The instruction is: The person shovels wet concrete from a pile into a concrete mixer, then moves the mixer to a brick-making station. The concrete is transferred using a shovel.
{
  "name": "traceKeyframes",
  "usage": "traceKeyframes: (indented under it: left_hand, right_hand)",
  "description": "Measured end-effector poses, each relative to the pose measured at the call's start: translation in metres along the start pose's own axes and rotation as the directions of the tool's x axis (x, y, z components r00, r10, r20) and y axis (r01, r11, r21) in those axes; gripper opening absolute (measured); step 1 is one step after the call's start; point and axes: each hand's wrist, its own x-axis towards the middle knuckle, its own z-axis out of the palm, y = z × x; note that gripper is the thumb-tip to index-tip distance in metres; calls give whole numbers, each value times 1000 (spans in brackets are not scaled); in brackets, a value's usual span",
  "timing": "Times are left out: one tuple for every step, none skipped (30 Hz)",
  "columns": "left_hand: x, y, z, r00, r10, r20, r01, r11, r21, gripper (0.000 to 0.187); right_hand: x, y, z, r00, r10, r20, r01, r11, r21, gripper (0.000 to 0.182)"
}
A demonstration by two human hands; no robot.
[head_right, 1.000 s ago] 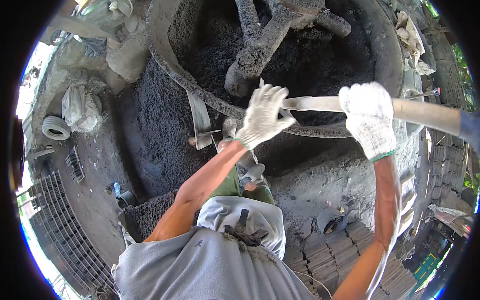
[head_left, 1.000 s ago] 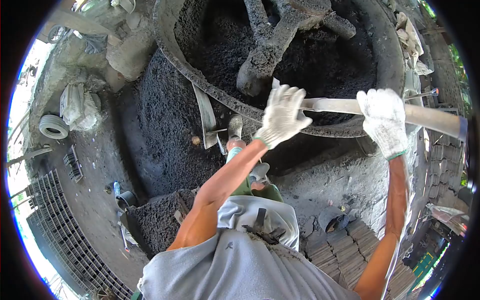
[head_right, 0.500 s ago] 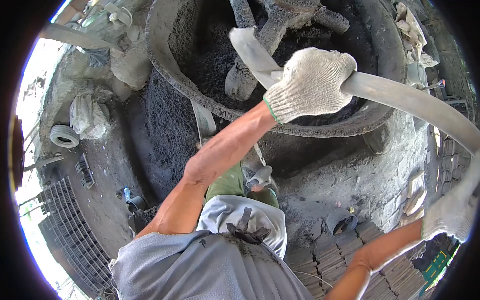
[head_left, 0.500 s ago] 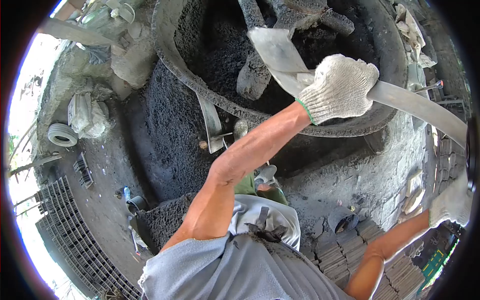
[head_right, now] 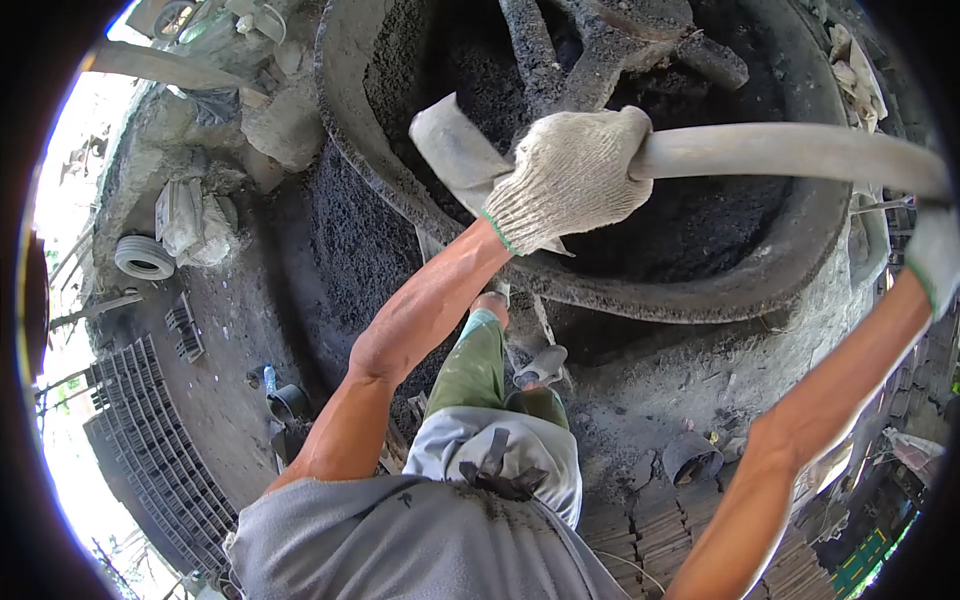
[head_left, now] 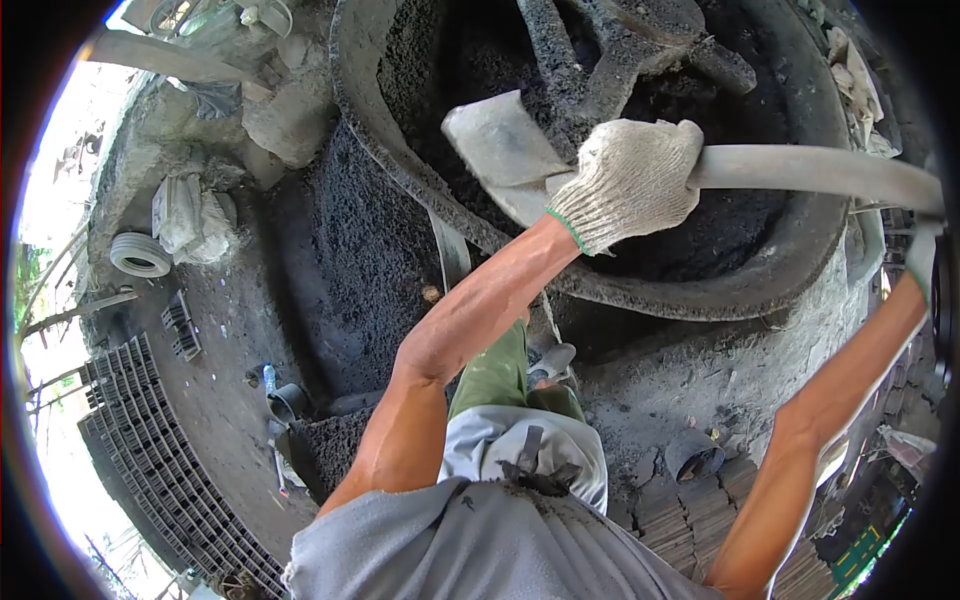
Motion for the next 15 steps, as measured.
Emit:
traceKeyframes:
  left_hand:
    - [-1,-15,-3,999,-54,3,54,999,1,24]
    - [-4,-32,-6,994,-109,9,109,994,6,24]
    - [-14,-57,-2,980,-199,32,198,980,20,23]
    - [-31,-100,29,956,-288,-45,289,957,7,21]
    - [-46,-145,56,954,-295,-55,297,954,31,21]
    - [-58,-183,78,943,-333,-24,332,943,-26,25]
    - [-60,-196,82,885,-455,105,457,890,5,31]
    - [-64,-192,84,907,-421,8,421,907,-31,33]
    - [-73,-188,84,915,-393,-84,389,919,-60,35]
    - [-67,-181,82,900,-436,-10,435,900,-29,37]
    - [-57,-177,79,888,-457,42,459,884,-87,33]
    - [-54,-175,77,923,-381,62,385,921,-66,31]
    - [-50,-174,74,951,-298,80,302,952,-45,29]
    - [-38,-155,51,966,-240,99,244,969,-38,25]
    - [-25,-144,38,991,-120,62,121,993,-7,24]
  right_hand:
    - [-2,24,40,979,56,-199,-63,998,-29,42]
    - [-11,41,79,962,108,-251,-128,990,-65,31]
    - [-34,53,121,956,181,-232,-211,971,-109,20]
    - [-65,60,162,956,233,-179,-267,943,-198,13]
    - [-93,63,200,945,297,-135,-322,917,-236,13]
    - [-113,62,228,918,379,-115,-395,899,-191,21]
    - [-124,69,254,638,741,-212,-527,620,581,24]
    - [-125,65,255,630,743,-225,-522,620,586,22]
    - [-130,58,252,616,752,-234,-524,613,591,20]
    - [-133,49,249,603,761,-238,-526,604,599,19]
    - [-134,45,239,631,752,-189,-551,607,573,15]
    - [-128,40,224,602,790,-114,-573,527,628,13]
    - [-116,32,209,576,817,-39,-586,445,677,12]
    - [-102,20,184,855,513,-72,-503,856,125,14]
    - [-95,26,171,938,343,54,-325,921,-215,15]
